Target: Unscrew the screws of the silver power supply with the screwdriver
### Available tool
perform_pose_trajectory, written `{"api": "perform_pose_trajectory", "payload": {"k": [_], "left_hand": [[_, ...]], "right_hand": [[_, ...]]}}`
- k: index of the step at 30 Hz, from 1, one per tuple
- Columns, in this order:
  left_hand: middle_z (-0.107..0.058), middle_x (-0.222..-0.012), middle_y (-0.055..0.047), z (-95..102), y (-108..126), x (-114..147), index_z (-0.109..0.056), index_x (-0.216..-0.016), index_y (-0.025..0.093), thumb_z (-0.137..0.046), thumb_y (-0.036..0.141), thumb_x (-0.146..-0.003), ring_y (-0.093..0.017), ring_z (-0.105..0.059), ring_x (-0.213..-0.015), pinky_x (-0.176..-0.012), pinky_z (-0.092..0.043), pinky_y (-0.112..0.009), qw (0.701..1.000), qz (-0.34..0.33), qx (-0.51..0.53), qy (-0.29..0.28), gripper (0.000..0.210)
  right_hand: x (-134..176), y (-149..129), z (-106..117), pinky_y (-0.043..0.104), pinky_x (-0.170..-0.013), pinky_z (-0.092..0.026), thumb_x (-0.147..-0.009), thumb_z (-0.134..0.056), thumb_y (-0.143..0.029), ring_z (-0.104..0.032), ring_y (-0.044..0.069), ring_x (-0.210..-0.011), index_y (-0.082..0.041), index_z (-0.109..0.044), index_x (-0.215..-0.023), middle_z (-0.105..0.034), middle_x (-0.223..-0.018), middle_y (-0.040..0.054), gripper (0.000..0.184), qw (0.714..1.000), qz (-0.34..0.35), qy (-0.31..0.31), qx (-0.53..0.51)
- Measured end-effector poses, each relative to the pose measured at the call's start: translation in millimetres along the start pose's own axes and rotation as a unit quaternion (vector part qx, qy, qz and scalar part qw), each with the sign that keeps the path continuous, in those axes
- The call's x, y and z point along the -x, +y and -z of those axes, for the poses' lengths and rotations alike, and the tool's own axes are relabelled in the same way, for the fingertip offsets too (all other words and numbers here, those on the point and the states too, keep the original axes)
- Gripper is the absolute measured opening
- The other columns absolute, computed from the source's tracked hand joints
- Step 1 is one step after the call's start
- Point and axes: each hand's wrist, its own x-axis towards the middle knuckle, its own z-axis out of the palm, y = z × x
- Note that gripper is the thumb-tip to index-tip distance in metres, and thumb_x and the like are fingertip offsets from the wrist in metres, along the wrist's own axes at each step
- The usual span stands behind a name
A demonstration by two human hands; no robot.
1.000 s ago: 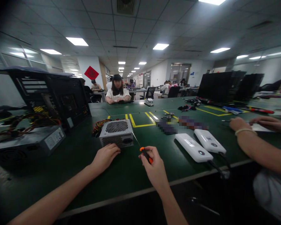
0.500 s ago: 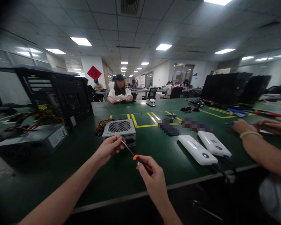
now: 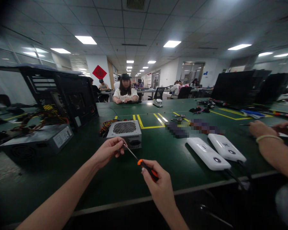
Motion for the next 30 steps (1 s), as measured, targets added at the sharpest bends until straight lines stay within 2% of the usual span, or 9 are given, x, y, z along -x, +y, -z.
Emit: {"api": "perform_pose_trajectory", "payload": {"k": [7, 16, 21, 25, 30], "left_hand": [[-0.056, -0.069, 0.0, 4.9, -2.3, -3.2, -0.054, -0.079, 0.014, -0.056, 0.035, -0.076, -0.004, -0.049, -0.052, -0.041, -0.032, -0.014, 1.0, -0.012, -0.02, 0.001, 0.022], [-0.058, -0.078, -0.002, 7.3, -0.1, -0.1, -0.051, -0.08, 0.013, -0.053, 0.034, -0.077, -0.006, -0.054, -0.056, -0.041, -0.035, -0.015, 0.995, -0.034, -0.089, -0.02, 0.021], [-0.058, -0.074, -0.002, 10.0, -3.1, -1.5, -0.051, -0.078, 0.014, -0.056, 0.034, -0.074, -0.008, -0.056, -0.055, -0.04, -0.038, -0.016, 0.987, -0.037, -0.153, -0.027, 0.022], [-0.06, -0.077, -0.004, 4.9, -7.7, -3.9, -0.054, -0.081, 0.013, -0.056, 0.035, -0.074, -0.009, -0.057, -0.056, -0.042, -0.039, -0.017, 0.992, -0.02, -0.12, 0.008, 0.023], [-0.062, -0.101, -0.011, 4.3, -12.2, -6.6, -0.058, -0.103, 0.015, -0.061, 0.031, -0.072, -0.011, -0.06, -0.066, -0.049, -0.044, -0.019, 0.998, 0.037, -0.056, 0.021, 0.035]], "right_hand": [[1.8, -0.8, 0.7, 0.025, -0.068, -0.047, -0.081, -0.049, -0.031, -0.06, 0.014, -0.074, -0.019, -0.06, -0.096, -0.063, -0.081, 0.0029, 0.022, 1.0, 0.016, 0.003, 0.003], [1.7, -1.8, -0.2, 0.024, -0.066, -0.047, -0.081, -0.049, -0.031, -0.06, 0.014, -0.072, -0.019, -0.059, -0.095, -0.063, -0.08, 0.0022, 0.021, 0.999, 0.022, 0.009, 0.033], [3.2, 1.7, -4.0, 0.026, -0.07, -0.047, -0.081, -0.048, -0.026, -0.059, 0.015, -0.078, -0.019, -0.058, -0.097, -0.062, -0.087, 0.004, 0.019, 0.991, 0.087, 0.011, 0.105], [3.4, 1.2, -5.3, 0.027, -0.071, -0.048, -0.083, -0.045, -0.023, -0.059, 0.015, -0.081, -0.019, -0.055, -0.101, -0.061, -0.088, 0.0048, 0.02, 0.982, 0.118, 0.013, 0.147], [1.3, 3.4, 2.3, 0.029, -0.075, -0.048, -0.083, -0.045, -0.025, -0.059, 0.017, -0.085, -0.02, -0.054, -0.101, -0.062, -0.093, 0.0052, 0.021, 0.973, 0.109, 0.033, 0.199]]}}
